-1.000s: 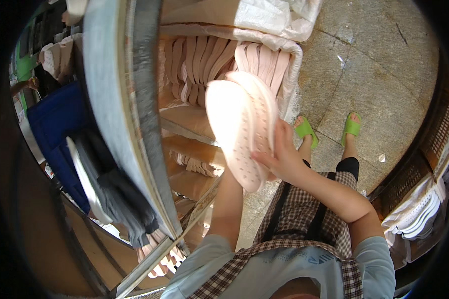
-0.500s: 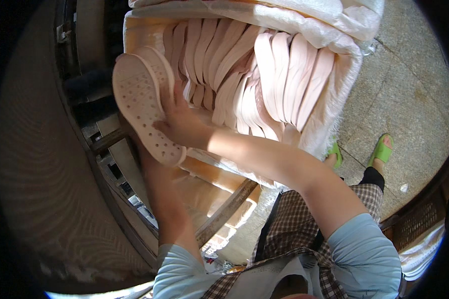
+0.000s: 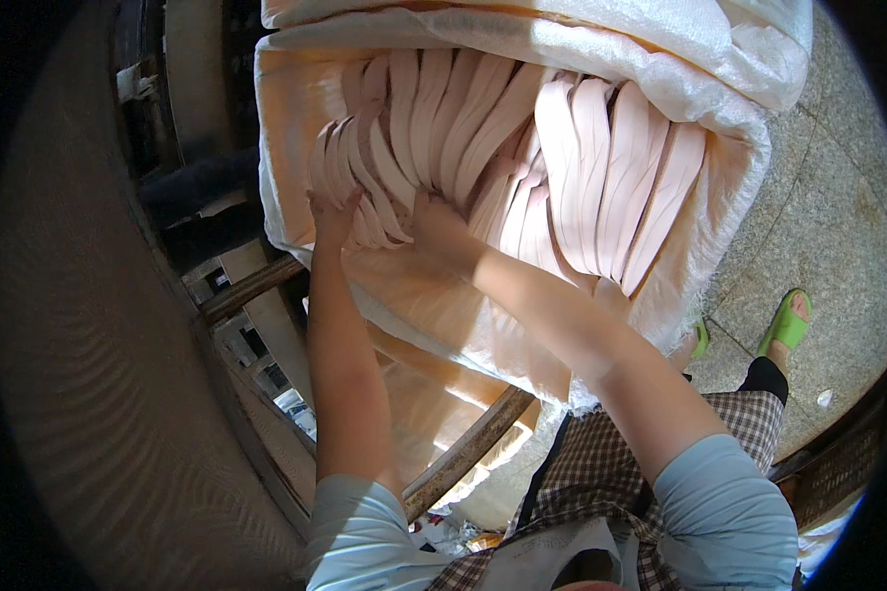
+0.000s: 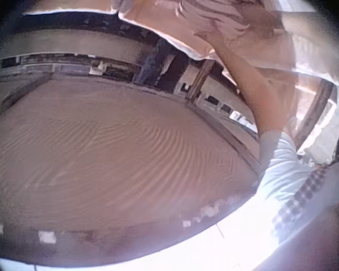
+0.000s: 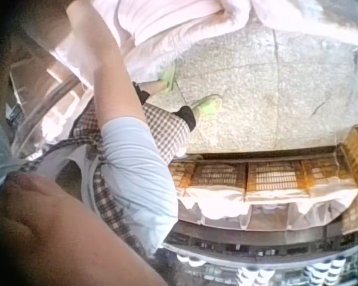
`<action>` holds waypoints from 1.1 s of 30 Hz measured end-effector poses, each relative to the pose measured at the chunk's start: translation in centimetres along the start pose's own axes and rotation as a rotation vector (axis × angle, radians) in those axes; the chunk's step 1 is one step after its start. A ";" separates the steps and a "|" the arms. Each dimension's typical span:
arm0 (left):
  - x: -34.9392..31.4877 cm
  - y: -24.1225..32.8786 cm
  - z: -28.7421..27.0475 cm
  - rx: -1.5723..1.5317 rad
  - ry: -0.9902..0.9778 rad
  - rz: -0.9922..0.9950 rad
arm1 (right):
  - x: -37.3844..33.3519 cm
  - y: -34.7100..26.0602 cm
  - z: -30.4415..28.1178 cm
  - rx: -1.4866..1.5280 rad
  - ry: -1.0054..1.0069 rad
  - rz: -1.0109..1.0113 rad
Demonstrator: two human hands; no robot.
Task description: The person repeatedly picks up pairs of light pink slippers from a metal rack, inspects them by turning them over, and places them into a cardboard bin. The person continues this process, moving slippers from the rack to the bin throughout the clip.
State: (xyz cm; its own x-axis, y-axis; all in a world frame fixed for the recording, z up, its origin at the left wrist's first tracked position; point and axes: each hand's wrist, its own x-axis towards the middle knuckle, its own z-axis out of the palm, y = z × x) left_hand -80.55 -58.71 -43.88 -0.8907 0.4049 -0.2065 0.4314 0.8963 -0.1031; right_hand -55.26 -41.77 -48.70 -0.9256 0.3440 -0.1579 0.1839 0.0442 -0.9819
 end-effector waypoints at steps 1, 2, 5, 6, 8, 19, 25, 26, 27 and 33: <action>-0.5 0.6 -0.7 -0.029 0.049 -0.014 | -0.8 -0.7 -1.1 0.009 0.000 -0.020; -1.5 1.7 -1.0 -0.069 0.120 0.017 | -1.7 -1.5 -2.2 0.019 0.001 -0.040; -6.4 6.5 -0.9 -0.280 0.248 -0.092 | -6.6 -3.3 -5.4 0.177 0.029 -0.215; -9.0 8.4 -0.2 -0.317 0.272 -0.054 | -9.3 -3.2 -6.9 0.326 0.095 -0.320; -15.5 11.9 0.7 -0.153 0.388 0.074 | -14.6 -2.6 -10.1 0.144 -0.169 -0.188; -46.1 42.3 -10.3 -0.267 -0.288 0.724 | -42.7 0.9 -33.6 -0.123 -0.263 0.393; -45.5 49.3 -26.3 -0.423 0.052 0.819 | -53.3 3.6 -48.6 -0.300 0.152 0.692; -44.6 49.3 -28.7 -0.506 0.152 0.769 | -55.7 4.1 -50.8 -0.371 0.261 0.712; -43.8 48.8 -31.3 -0.595 0.248 0.720 | -58.0 4.6 -52.4 -0.441 0.300 0.753; -31.4 43.8 -43.9 -1.453 0.621 0.417 | -68.5 11.2 -59.3 -0.507 0.383 1.089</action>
State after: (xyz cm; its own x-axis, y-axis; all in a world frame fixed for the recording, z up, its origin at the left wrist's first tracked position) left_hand -39.94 -24.24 0.80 -0.8263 0.3331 0.4541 0.4733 -0.0261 0.8805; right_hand 29.84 -9.26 -42.66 -0.0751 0.6740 -0.7349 0.9741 -0.1081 -0.1987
